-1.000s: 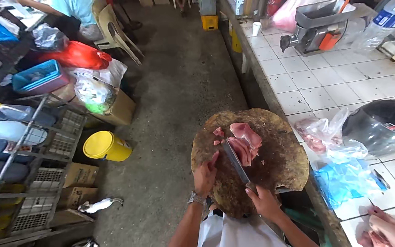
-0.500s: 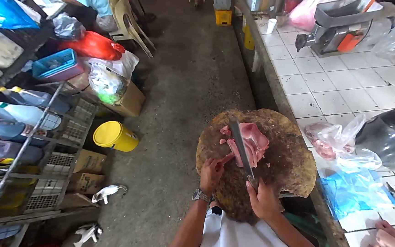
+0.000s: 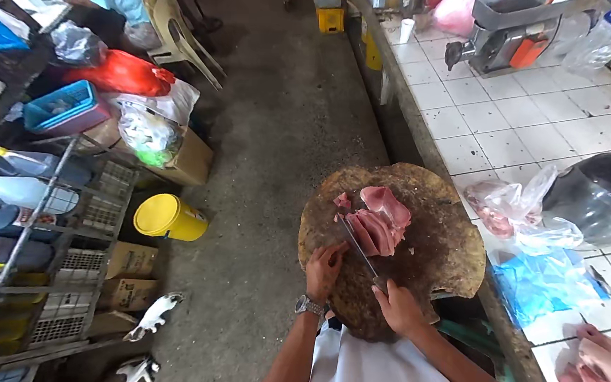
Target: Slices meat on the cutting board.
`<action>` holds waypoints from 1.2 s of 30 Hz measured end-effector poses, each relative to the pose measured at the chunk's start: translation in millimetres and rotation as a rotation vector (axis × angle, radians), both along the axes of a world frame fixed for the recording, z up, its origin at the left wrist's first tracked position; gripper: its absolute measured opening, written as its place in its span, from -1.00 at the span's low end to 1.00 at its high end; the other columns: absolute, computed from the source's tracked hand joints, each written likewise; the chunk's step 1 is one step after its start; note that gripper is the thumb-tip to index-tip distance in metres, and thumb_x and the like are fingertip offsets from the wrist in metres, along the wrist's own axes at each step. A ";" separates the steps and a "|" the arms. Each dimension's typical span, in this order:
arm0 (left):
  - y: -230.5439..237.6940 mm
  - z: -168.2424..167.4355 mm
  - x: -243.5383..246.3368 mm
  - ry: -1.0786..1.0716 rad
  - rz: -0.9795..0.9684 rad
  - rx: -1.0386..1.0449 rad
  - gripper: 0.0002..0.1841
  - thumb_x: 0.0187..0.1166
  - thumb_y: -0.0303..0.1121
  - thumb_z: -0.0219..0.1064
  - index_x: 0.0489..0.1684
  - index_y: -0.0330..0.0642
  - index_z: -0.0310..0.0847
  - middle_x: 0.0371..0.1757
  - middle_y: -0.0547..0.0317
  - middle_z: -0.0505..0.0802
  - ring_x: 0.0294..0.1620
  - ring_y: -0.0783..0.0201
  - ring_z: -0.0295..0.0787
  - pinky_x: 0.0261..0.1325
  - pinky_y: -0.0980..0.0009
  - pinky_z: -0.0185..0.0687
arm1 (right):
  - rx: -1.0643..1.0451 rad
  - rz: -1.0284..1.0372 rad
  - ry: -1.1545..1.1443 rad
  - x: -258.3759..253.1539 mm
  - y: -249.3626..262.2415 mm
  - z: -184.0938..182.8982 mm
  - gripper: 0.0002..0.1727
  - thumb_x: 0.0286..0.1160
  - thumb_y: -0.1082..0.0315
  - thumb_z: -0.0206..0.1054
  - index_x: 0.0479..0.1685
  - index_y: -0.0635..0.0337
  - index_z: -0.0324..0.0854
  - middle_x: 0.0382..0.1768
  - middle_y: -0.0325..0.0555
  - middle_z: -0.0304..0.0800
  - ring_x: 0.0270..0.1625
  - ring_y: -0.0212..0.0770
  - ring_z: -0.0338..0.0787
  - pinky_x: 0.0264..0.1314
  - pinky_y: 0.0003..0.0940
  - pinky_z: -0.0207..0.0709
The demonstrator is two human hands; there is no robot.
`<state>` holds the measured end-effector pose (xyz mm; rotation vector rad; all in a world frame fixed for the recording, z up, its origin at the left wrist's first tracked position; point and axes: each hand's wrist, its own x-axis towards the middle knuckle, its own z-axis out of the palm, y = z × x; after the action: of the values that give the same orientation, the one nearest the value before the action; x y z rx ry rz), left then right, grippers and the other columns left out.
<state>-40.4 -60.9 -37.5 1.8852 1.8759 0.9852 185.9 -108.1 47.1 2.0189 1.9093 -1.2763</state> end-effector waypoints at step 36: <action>-39.2 -12.3 -21.0 -0.154 0.058 0.131 -0.77 0.43 -0.39 0.51 0.01 -0.20 0.85 0.12 0.00 0.88 0.16 0.28 0.85 0.27 0.36 0.80 | 0.563 -0.061 0.383 -23.8 -43.0 12.3 -0.43 0.74 -0.14 0.10 -0.01 0.26 0.67 -0.61 -0.24 0.68 -0.54 -0.32 0.74 -0.48 -0.26 0.68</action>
<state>-61.4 -100.2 -49.7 1.7763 1.8255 1.2626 162.0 -151.1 59.4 2.2006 2.6525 -1.3273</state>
